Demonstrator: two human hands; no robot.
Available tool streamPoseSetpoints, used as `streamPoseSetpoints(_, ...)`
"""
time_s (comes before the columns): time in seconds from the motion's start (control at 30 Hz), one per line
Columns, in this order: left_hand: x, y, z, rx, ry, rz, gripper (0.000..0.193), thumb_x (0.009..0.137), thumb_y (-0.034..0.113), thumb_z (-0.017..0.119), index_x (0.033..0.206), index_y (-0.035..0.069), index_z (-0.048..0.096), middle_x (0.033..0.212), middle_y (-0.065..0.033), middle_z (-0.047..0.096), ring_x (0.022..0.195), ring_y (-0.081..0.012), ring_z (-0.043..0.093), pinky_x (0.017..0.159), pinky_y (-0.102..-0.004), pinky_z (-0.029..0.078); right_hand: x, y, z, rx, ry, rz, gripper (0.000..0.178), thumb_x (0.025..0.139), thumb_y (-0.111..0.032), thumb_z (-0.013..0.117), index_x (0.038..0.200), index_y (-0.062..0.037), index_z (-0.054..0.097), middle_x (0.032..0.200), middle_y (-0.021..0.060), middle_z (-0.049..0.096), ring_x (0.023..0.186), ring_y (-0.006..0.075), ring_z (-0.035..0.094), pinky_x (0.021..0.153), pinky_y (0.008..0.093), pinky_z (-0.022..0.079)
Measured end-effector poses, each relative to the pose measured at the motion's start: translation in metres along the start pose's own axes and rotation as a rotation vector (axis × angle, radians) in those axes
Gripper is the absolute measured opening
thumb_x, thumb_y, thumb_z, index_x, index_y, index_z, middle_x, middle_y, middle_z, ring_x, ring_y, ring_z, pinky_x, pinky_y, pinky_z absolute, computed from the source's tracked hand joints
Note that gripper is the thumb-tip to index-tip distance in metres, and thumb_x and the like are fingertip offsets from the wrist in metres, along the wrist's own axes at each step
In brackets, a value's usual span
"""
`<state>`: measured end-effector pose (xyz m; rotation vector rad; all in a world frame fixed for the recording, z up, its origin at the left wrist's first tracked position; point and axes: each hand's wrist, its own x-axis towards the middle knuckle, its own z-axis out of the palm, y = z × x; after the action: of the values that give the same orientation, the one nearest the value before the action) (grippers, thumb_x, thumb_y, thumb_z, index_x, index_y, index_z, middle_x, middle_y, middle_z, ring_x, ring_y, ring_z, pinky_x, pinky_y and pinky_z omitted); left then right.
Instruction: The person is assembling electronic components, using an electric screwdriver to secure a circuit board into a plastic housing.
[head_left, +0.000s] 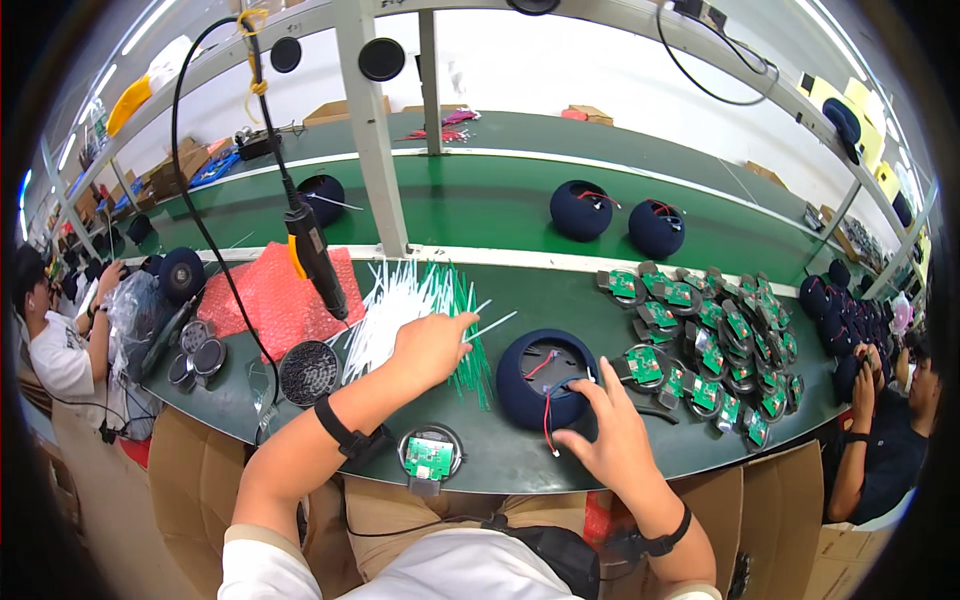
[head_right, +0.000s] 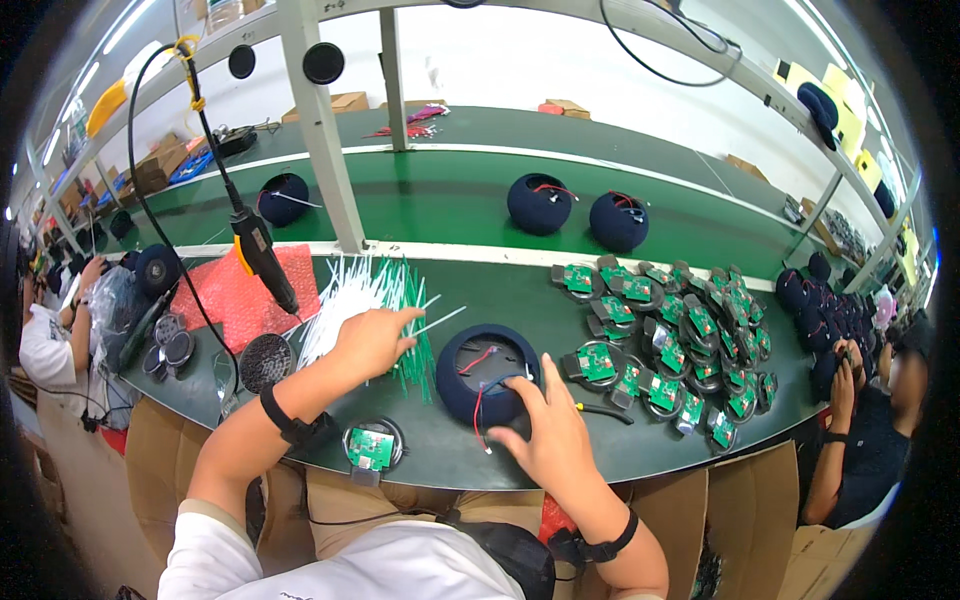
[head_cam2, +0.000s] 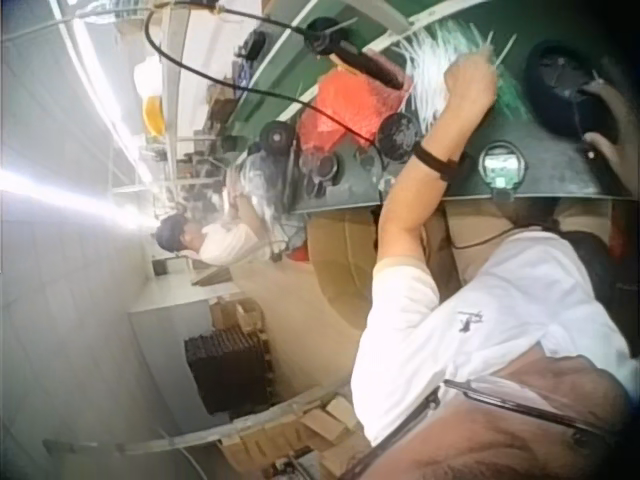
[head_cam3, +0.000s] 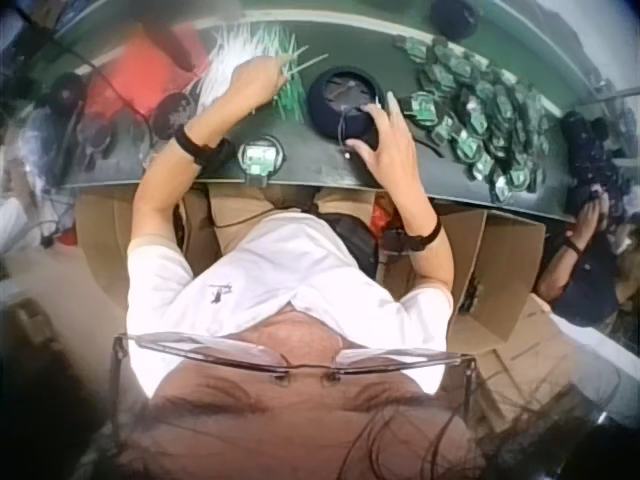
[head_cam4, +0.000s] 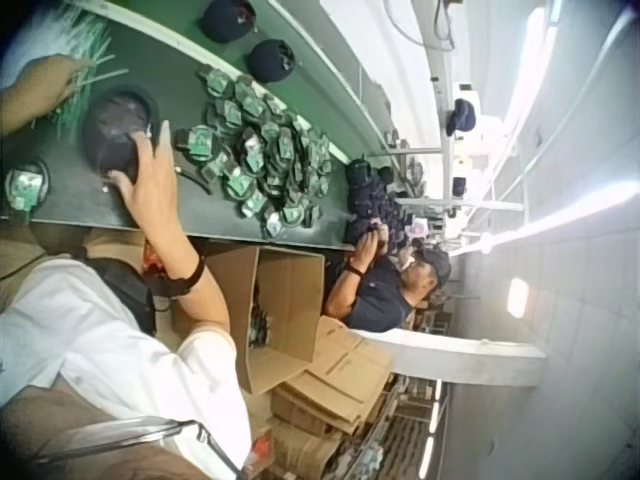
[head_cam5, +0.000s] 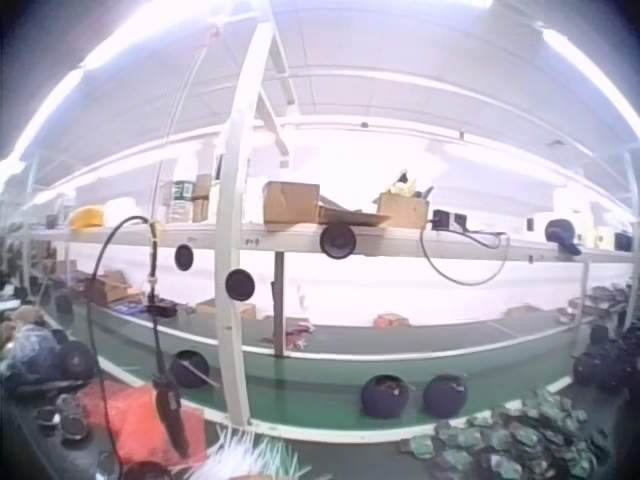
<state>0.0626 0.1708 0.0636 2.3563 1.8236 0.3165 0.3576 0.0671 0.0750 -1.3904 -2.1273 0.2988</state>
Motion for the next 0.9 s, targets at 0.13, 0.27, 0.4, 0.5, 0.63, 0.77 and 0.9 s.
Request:
streamPoseSetpoints(0.13,-0.034,-0.016,-0.012,-0.029,0.109,-0.017,0.052,0.086,0.021,0.082,0.135,0.019,0.066,0.105,-0.014,0.067,0.101,-0.038,0.068,0.087,-0.049,0.055,0.03,0.008,0.0,0.089,0.01,0.111,0.062,0.066,-0.02,0.097,0.113,-0.0069,0.06,0.132,0.0313,0.063,0.121,0.045,0.065,0.091,0.0484,0.056)
streamPoseSetpoints(0.27,-0.041,-0.043,-0.008,-0.01,0.031,-0.028,0.058,0.074,0.016,0.089,0.128,0.016,0.069,0.113,-0.0175,0.06,0.113,-0.0383,0.062,0.091,-0.0477,0.054,0.131,0.017,0.001,0.019,0.101,-0.012,0.064,0.067,-0.02,0.098,0.114,-0.0038,0.058,0.113,0.0225,0.073,0.105,0.0417,0.071,0.086,0.0458,0.057)
streamPoseSetpoints(0.4,-0.036,-0.049,0.002,0.025,0.015,-0.074,0.059,0.067,0.015,0.093,0.122,0.015,0.072,0.116,-0.0194,0.058,0.116,-0.0392,0.06,0.093,-0.0481,0.055,0.251,0.033,0.057,-0.085,0.182,0.045,0.064,0.071,-0.025,0.096,0.119,-0.0035,0.059,0.111,0.024,0.071,0.106,0.0439,0.069,0.09,0.0495,0.054)
streamPoseSetpoints(0.5,-0.04,-0.043,0.003,-0.044,0.107,0.016,0.051,0.069,0.017,0.092,0.114,0.004,0.07,0.114,-0.0195,0.058,0.113,-0.0392,0.062,0.092,-0.048,0.056,0.311,0.059,0.094,-0.143,0.219,0.143,0.064,0.074,-0.031,0.094,0.121,-0.0043,0.06,0.111,0.0258,0.074,0.104,0.0442,0.071,0.09,0.0489,0.055)
streamPoseSetpoints(0.63,-0.063,-0.036,-0.012,-0.14,0.005,0.019,0.053,0.071,0.02,0.093,0.111,-0.001,0.066,0.11,-0.02,0.058,0.106,-0.0406,0.065,0.087,-0.0487,0.057,0.342,0.088,0.123,-0.176,0.217,0.198,0.064,0.077,-0.027,0.092,0.127,-0.0074,0.057,0.115,0.0235,0.07,0.11,0.0437,0.068,0.093,0.0498,0.055)
streamPoseSetpoints(0.77,-0.106,-0.058,-0.07,-0.146,-0.108,-0.04,0.035,0.084,0.027,0.082,0.108,0.003,0.071,0.1,-0.0184,0.067,0.096,-0.0396,0.069,0.084,-0.0479,0.057,0.332,0.07,0.115,-0.195,0.199,0.1,0.078,0.08,-0.011,0.086,0.146,-0.0068,0.045,0.149,0.0273,0.05,0.127,0.0475,0.059,0.107,0.0494,0.05)
streamPoseSetpoints(0.9,-0.096,-0.11,-0.115,-0.086,0.387,-0.18,0.012,0.093,0.011,0.067,0.101,0.003,0.071,0.095,-0.0205,0.068,0.089,-0.0413,0.068,0.08,-0.0503,0.056,0.236,0.04,0.056,-0.151,0.011,-0.147,0.052,0.084,-0.014,0.082,0.126,-0.0028,0.054,0.111,0.0242,0.069,0.106,0.0447,0.067,0.091,0.0498,0.053)
